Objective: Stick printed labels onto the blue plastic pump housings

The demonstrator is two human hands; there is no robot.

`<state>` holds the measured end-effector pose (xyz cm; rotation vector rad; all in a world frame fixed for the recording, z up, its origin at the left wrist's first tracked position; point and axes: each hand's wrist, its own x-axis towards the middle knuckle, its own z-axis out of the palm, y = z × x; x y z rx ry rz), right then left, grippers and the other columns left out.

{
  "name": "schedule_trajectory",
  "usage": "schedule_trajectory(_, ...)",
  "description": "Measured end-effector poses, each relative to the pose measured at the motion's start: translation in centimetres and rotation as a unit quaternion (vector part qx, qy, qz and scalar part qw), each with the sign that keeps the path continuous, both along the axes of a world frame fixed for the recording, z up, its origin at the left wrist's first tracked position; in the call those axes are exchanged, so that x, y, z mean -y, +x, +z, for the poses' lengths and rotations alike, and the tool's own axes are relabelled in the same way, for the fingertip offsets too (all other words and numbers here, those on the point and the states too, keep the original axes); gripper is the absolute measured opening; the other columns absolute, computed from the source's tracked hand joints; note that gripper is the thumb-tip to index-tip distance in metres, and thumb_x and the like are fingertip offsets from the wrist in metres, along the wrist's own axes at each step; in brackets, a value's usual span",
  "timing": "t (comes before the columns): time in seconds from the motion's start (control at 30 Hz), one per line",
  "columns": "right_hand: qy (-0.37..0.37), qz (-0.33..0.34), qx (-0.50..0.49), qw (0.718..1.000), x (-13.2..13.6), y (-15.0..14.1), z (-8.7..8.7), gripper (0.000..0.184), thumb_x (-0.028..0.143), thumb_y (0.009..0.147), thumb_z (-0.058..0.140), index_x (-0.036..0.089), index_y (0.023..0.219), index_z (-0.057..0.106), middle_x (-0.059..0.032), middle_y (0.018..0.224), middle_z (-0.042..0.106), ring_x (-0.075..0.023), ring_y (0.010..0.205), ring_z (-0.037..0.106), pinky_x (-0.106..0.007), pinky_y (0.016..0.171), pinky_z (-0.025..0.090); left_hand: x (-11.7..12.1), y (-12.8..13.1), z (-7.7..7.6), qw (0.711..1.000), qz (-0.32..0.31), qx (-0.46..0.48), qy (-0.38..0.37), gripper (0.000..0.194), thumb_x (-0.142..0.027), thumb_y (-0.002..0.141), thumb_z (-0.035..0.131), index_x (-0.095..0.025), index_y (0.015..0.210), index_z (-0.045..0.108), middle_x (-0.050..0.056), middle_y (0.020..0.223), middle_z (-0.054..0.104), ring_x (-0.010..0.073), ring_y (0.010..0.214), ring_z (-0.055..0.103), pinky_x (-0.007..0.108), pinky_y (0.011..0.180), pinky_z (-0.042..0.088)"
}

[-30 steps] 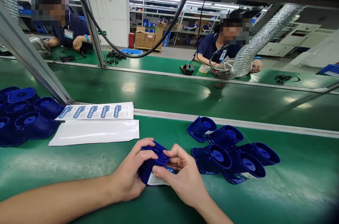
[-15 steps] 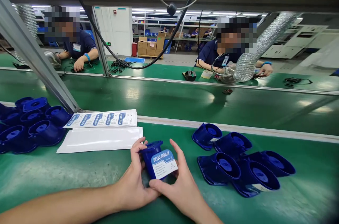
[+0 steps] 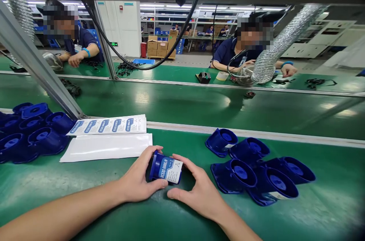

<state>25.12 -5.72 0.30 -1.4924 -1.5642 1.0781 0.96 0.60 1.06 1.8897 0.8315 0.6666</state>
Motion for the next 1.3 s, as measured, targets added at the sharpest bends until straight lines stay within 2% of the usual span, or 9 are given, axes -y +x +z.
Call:
schedule_trajectory(0.13, 0.028, -0.034, 0.004, 0.999, 0.1, -0.6, 0.2, 0.067, 0.047, 0.074, 0.094, 0.029, 0.134, 0.071, -0.0098, 0.134, 0.078, -0.0385, 0.122, 0.072, -0.057, 0.110, 0.055, 0.1, 0.1, 0.2, 0.999, -0.014, -0.003, 0.036, 0.069, -0.030, 0.090, 0.077, -0.029, 0.147, 0.038, 0.013, 0.143, 0.053, 0.0345, 0.129, 0.057, 0.055, 0.111, 0.049)
schedule_trajectory(0.23, 0.035, -0.037, -0.021, 0.998, 0.3, -1.0, 0.6, 0.060, 0.044, 0.075, 0.091, 0.027, 0.129, 0.072, -0.0090, 0.127, 0.080, -0.0353, 0.115, 0.075, -0.053, 0.105, 0.058, 0.2, 0.2, 0.3, 0.998, -0.009, 0.006, 0.055, 0.062, -0.028, 0.087, 0.078, -0.028, 0.139, 0.043, 0.011, 0.133, 0.056, 0.0313, 0.118, 0.060, 0.050, 0.103, 0.052)
schedule_trajectory(0.37, 0.036, -0.035, -0.066, 0.997, 0.4, -1.5, 0.7, 0.061, 0.040, 0.073, 0.092, 0.025, 0.128, 0.072, -0.0097, 0.125, 0.081, -0.0342, 0.114, 0.077, -0.053, 0.105, 0.060, 0.3, 0.3, 0.4, 0.998, 0.006, 0.017, 0.066, 0.054, -0.029, 0.086, 0.079, -0.028, 0.130, 0.048, 0.008, 0.125, 0.057, 0.0293, 0.111, 0.060, 0.048, 0.097, 0.052)
schedule_trajectory(0.5, 0.026, -0.028, -0.103, 0.994, 0.4, -1.6, 0.5, 0.061, 0.039, 0.073, 0.093, 0.023, 0.128, 0.071, -0.0108, 0.125, 0.081, -0.0335, 0.114, 0.079, -0.052, 0.106, 0.062, 0.4, 0.2, 0.4, 0.997, 0.016, 0.029, 0.070, 0.054, -0.029, 0.085, 0.082, -0.028, 0.128, 0.050, 0.008, 0.125, 0.059, 0.0291, 0.113, 0.061, 0.047, 0.099, 0.052)
schedule_trajectory(0.63, 0.020, -0.017, -0.114, 0.993, 0.4, -1.6, 0.5, 0.062, 0.038, 0.073, 0.093, 0.023, 0.129, 0.070, -0.0111, 0.123, 0.082, -0.0330, 0.110, 0.080, -0.053, 0.105, 0.064, 0.5, 0.2, 0.4, 0.996, 0.021, 0.051, 0.063, 0.052, -0.029, 0.084, 0.084, -0.027, 0.126, 0.052, 0.008, 0.123, 0.060, 0.0276, 0.109, 0.062, 0.044, 0.095, 0.054)
schedule_trajectory(0.8, 0.025, -0.013, -0.130, 0.991, 0.4, -1.6, 0.7, 0.054, 0.037, 0.076, 0.091, 0.023, 0.125, 0.073, -0.0111, 0.124, 0.081, -0.0325, 0.111, 0.080, -0.052, 0.104, 0.064, 0.5, 0.4, 0.8, 0.995, 0.024, 0.076, 0.056, 0.044, -0.026, 0.085, 0.083, -0.026, 0.118, 0.055, 0.008, 0.121, 0.063, 0.0267, 0.109, 0.063, 0.042, 0.095, 0.053)
schedule_trajectory(1.0, 0.020, -0.010, -0.143, 0.990, 0.2, -1.5, 0.6, 0.056, 0.037, 0.074, 0.095, 0.024, 0.125, 0.074, -0.0119, 0.127, 0.080, -0.0334, 0.115, 0.080, -0.052, 0.103, 0.065, 0.8, 0.4, 0.9, 0.996, 0.033, 0.075, 0.048, 0.045, -0.027, 0.084, 0.085, -0.026, 0.118, 0.056, 0.009, 0.121, 0.063, 0.0273, 0.110, 0.064, 0.043, 0.095, 0.054)
schedule_trajectory(1.3, 0.025, 0.008, -0.184, 0.983, 0.2, -1.1, 0.6, 0.050, 0.034, 0.072, 0.098, 0.025, 0.117, 0.079, -0.0119, 0.129, 0.082, -0.0349, 0.118, 0.080, -0.052, 0.104, 0.066, 1.4, 0.8, 1.5, 0.994, 0.059, 0.085, 0.034, 0.040, -0.033, 0.082, 0.090, -0.024, 0.103, 0.057, 0.007, 0.109, 0.066, 0.0252, 0.100, 0.065, 0.040, 0.085, 0.053)
